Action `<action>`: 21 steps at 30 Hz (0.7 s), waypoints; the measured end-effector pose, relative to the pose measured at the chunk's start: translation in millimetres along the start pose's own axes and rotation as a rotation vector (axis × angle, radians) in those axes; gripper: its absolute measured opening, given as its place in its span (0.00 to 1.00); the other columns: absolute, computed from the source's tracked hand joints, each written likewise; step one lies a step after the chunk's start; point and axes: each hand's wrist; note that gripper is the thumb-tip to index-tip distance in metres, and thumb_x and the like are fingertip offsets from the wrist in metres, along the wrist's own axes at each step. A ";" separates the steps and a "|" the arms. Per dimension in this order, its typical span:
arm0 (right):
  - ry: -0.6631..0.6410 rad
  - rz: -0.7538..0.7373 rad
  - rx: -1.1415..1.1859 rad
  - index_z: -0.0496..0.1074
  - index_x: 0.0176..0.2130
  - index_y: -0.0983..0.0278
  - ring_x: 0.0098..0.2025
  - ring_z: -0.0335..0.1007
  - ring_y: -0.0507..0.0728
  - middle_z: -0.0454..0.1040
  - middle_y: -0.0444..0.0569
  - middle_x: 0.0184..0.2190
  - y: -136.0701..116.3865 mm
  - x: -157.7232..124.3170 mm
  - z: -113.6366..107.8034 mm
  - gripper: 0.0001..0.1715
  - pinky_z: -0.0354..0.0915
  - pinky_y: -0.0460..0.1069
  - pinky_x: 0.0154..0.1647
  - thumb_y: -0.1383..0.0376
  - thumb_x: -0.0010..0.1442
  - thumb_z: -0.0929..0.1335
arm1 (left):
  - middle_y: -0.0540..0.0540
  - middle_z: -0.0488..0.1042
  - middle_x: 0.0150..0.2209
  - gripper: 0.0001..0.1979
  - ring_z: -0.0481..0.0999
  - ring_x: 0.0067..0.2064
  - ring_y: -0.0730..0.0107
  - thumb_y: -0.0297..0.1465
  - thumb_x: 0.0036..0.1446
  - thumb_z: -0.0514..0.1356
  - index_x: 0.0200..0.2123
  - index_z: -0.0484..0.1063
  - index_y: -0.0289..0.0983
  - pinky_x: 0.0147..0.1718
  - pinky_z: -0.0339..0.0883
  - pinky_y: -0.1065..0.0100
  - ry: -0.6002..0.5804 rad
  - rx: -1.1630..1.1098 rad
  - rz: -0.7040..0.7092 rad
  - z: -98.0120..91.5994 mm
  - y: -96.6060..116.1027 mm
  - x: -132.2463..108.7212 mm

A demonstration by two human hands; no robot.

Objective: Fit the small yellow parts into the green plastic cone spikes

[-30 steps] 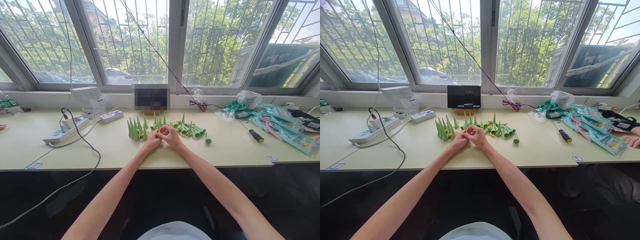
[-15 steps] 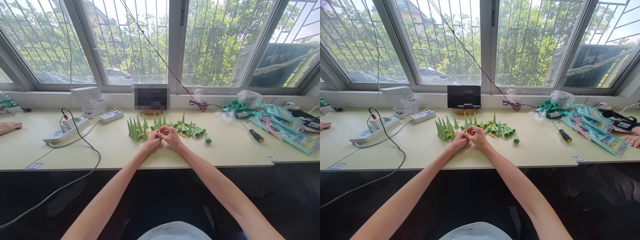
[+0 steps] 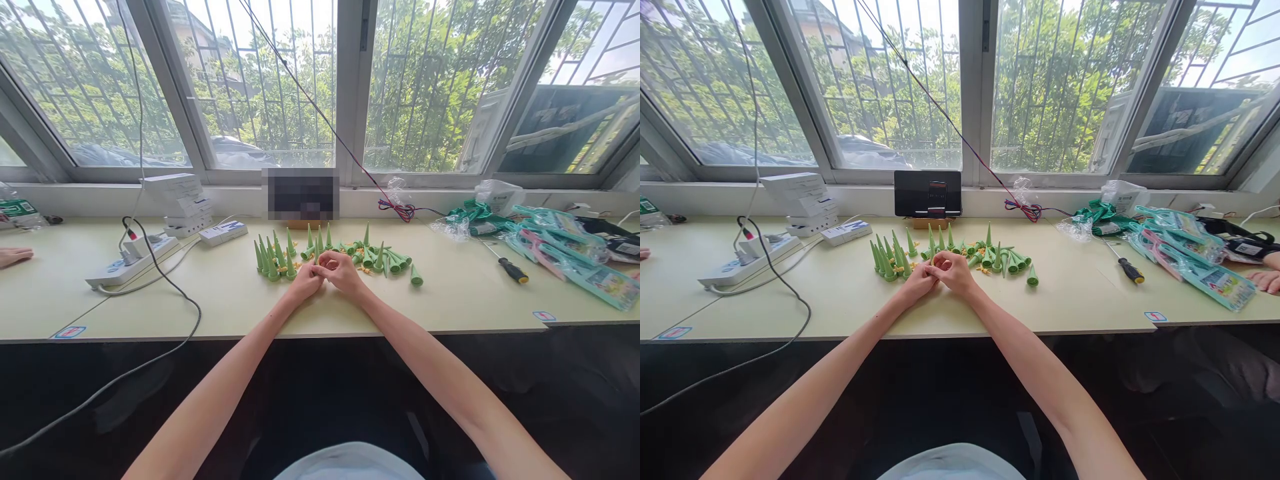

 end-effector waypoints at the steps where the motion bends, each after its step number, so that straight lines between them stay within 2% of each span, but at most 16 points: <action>1: -0.001 -0.001 0.000 0.71 0.32 0.63 0.28 0.68 0.52 0.72 0.46 0.28 0.2 0.2 0.0 0.20 0.66 0.47 0.29 0.49 0.54 0.71 | 0.46 0.75 0.34 0.08 0.75 0.38 0.63 0.26 0.47 0.53 0.32 0.69 0.35 0.36 0.69 0.67 -0.001 0.001 0.002 -0.1 0.3 -0.1; 9: -0.004 -0.024 0.007 0.72 0.31 0.64 0.28 0.67 0.52 0.72 0.46 0.27 1.6 1.3 -0.5 0.20 0.66 0.46 0.29 0.50 0.53 0.72 | 0.46 0.75 0.33 0.11 0.75 0.37 0.65 0.24 0.47 0.52 0.34 0.71 0.34 0.33 0.69 0.69 -0.008 -0.016 0.056 -0.2 -3.3 0.4; 13: 0.020 -0.019 -0.010 0.72 0.32 0.63 0.28 0.68 0.52 0.72 0.46 0.28 -0.3 0.8 -0.1 0.19 0.66 0.47 0.29 0.51 0.53 0.72 | 0.47 0.75 0.32 0.09 0.75 0.35 0.66 0.25 0.48 0.53 0.33 0.71 0.34 0.32 0.69 0.69 0.024 0.012 0.062 0.2 -4.7 1.4; 17: 0.062 0.021 -0.020 0.72 0.34 0.63 0.27 0.68 0.52 0.72 0.46 0.28 -1.4 1.2 0.5 0.19 0.67 0.47 0.28 0.50 0.53 0.72 | 0.47 0.73 0.28 0.04 0.74 0.33 0.67 0.28 0.50 0.58 0.33 0.69 0.36 0.30 0.68 0.69 0.100 0.024 0.039 1.3 -7.3 2.3; 21: 0.084 0.082 0.019 0.71 0.35 0.63 0.25 0.68 0.52 0.72 0.45 0.27 -0.7 2.1 0.3 0.18 0.66 0.47 0.24 0.52 0.54 0.71 | 0.49 0.70 0.26 0.06 0.73 0.31 0.68 0.33 0.55 0.59 0.34 0.68 0.37 0.27 0.67 0.70 0.122 -0.009 0.028 2.4 -9.1 2.6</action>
Point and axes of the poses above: each hand's wrist, its own x-axis towards the middle knuckle, its own z-axis out of the palm, y = z × x
